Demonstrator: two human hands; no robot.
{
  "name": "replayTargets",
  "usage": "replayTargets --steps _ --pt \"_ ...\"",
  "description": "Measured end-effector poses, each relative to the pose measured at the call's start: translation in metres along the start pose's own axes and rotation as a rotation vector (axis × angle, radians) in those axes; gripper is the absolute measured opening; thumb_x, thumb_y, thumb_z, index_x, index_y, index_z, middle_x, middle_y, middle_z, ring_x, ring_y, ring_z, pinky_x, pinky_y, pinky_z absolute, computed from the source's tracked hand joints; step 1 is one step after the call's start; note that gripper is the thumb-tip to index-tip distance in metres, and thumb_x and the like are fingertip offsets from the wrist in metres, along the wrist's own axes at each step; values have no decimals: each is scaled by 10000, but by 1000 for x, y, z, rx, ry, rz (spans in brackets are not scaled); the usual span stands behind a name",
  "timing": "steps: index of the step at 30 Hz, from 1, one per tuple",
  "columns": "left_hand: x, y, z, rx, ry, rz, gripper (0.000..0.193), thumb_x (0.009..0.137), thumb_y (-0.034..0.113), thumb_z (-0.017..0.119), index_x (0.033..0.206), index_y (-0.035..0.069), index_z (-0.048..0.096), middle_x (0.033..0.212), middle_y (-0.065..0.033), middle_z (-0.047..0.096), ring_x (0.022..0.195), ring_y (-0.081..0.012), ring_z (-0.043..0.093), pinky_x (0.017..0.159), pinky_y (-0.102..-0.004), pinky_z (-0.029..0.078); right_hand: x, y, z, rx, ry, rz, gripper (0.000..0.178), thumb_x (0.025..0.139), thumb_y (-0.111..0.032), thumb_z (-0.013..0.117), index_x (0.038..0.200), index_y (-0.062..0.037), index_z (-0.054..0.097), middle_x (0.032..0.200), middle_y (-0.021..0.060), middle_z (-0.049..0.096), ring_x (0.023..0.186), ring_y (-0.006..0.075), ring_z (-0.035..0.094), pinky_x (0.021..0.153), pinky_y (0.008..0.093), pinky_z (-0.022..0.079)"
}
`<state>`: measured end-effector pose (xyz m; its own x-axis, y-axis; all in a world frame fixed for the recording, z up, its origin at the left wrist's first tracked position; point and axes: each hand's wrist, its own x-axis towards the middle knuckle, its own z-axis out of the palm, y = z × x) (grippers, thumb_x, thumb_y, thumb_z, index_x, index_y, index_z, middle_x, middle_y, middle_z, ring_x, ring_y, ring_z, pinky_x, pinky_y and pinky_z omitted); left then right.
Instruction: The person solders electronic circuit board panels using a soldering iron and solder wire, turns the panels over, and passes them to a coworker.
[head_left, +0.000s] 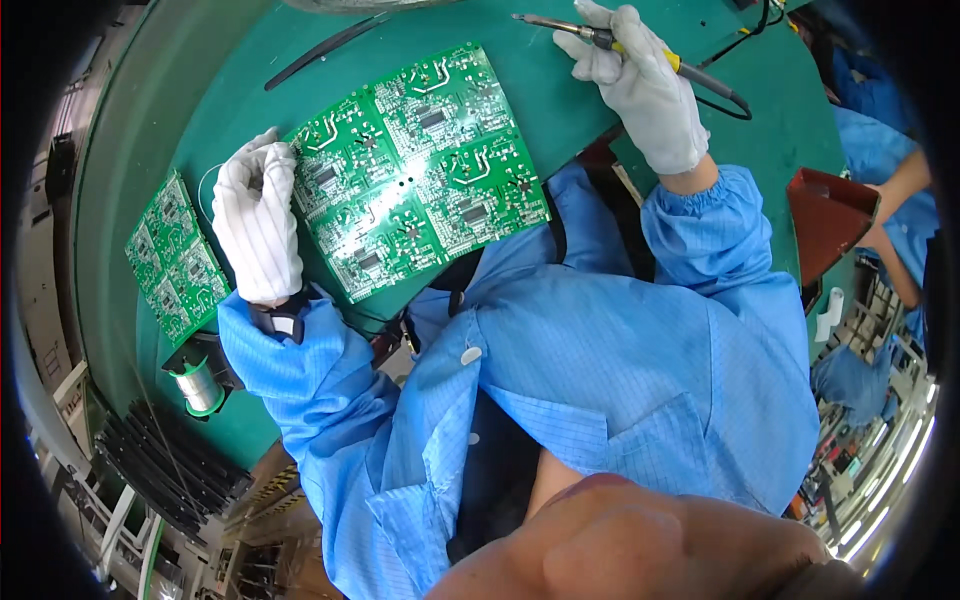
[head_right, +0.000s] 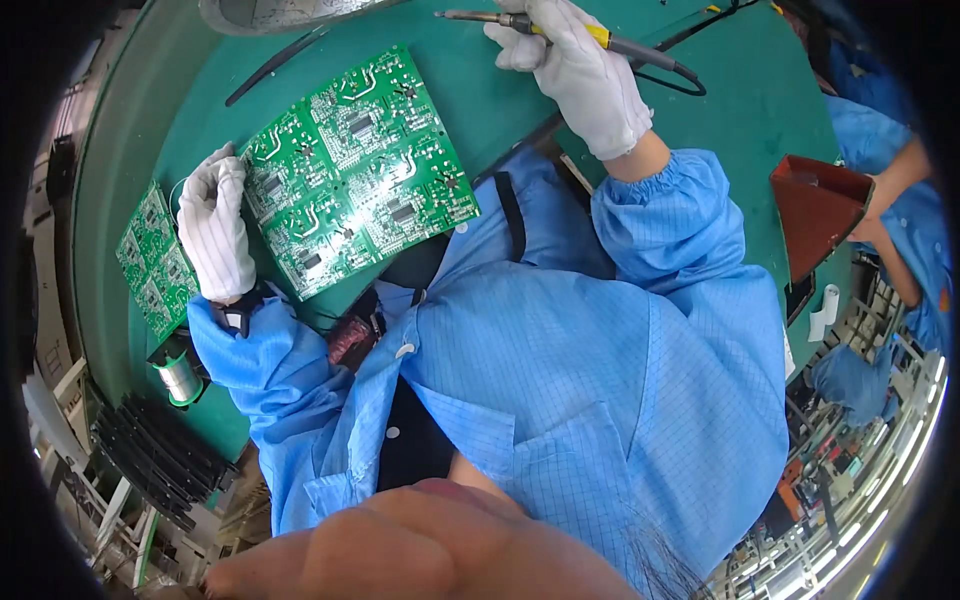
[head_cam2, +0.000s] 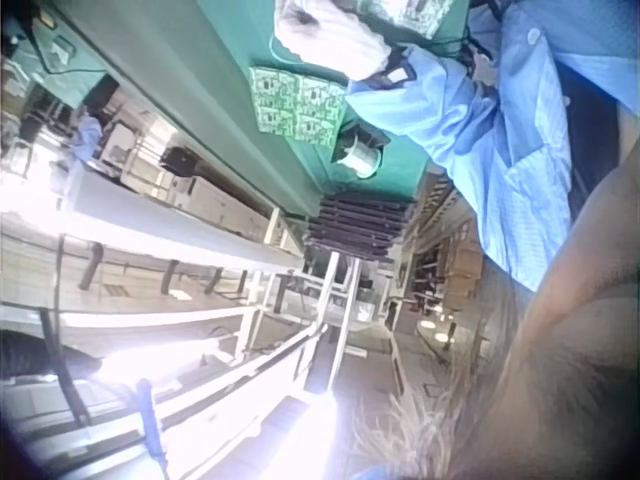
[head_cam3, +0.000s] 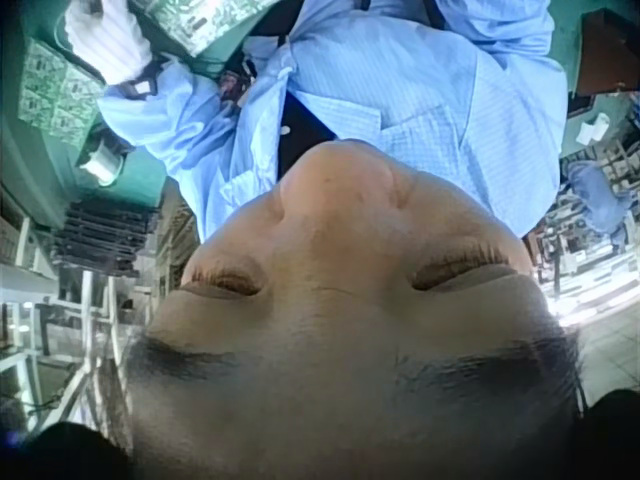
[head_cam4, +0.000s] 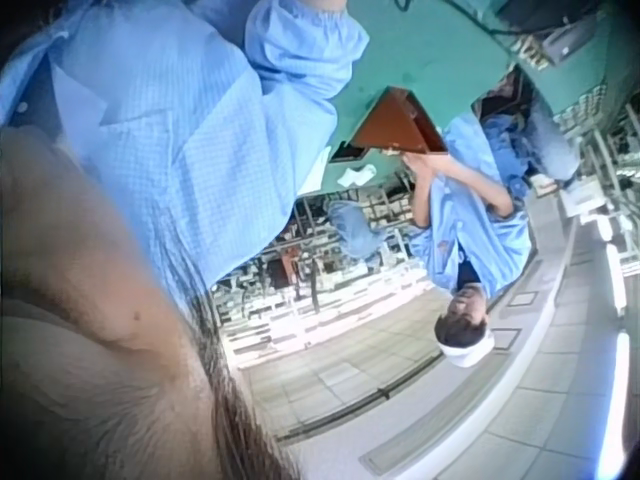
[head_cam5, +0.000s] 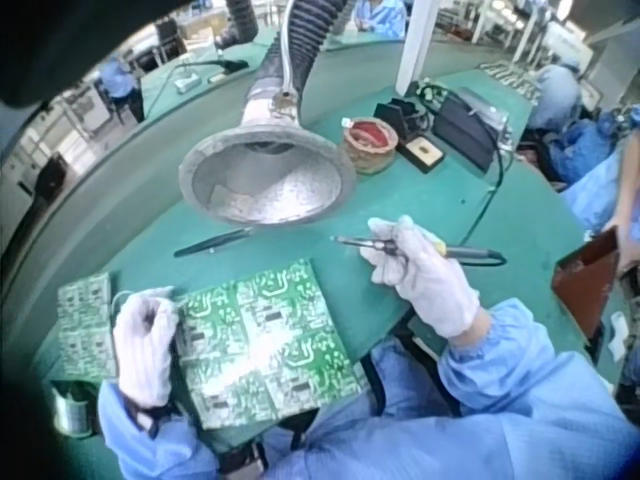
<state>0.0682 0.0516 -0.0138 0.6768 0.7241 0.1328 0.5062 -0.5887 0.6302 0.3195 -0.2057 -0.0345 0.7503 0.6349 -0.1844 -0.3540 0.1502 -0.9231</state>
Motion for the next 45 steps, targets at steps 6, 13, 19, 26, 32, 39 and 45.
replayTargets --steps 6,13,19,26,32,39,45 --pt "-4 5 -20 -271 -180 -222 574 978 396 651 1358 -31 600 826 40 584 765 -49 502 754 -211 435 -7 -5 4 -83 1 11 479 1090 -391 443 1276 24 594 963 63 671 753 86 561 696 201 454" --pt "-4 -13 -30 -402 -188 -222 561 984 419 636 1295 -49 625 915 -18 678 766 -70 545 759 -226 461 -25 -1 11 -57 -149 -34 479 1110 -321 391 1352 66 538 866 56 631 889 157 630 1038 388 502" --pt "-2 -4 -48 -269 -502 -381 499 1003 467 577 1075 -22 645 859 -90 687 757 -151 656 735 -270 518 -57 -15 39 -295 -214 107 503 1096 -380 397 1343 18 582 841 5 566 862 99 549 952 275 470" --pt "0 -21 -25 -335 -434 -249 438 1036 424 562 1016 -7 633 795 -27 585 700 -118 574 697 -260 472 -41 -19 57 -417 -313 -71 442 1108 -305 417 1365 22 568 877 13 570 867 94 546 793 256 449" --pt "-2 -13 -16 -237 -282 -254 465 1021 417 575 1041 -41 648 832 -71 609 695 -138 604 664 -280 484 -20 -17 70 -621 -344 -287 466 1083 -358 464 1299 19 634 845 22 622 861 101 577 859 249 459" --pt "-1 -6 -7 -72 -225 -215 428 1036 388 508 1079 6 696 1014 -133 670 701 -201 652 652 -308 520 -33 0 62 -577 -598 -188 341 1058 -201 452 1310 -56 631 1145 41 696 908 106 632 890 229 522" --pt "-1 -22 6 -117 -74 -108 496 964 446 599 929 -44 670 750 -151 670 567 -233 617 635 -375 502 -36 12 54 -581 -586 -226 334 1050 -247 481 1245 -51 668 1013 36 684 795 75 577 842 228 501"
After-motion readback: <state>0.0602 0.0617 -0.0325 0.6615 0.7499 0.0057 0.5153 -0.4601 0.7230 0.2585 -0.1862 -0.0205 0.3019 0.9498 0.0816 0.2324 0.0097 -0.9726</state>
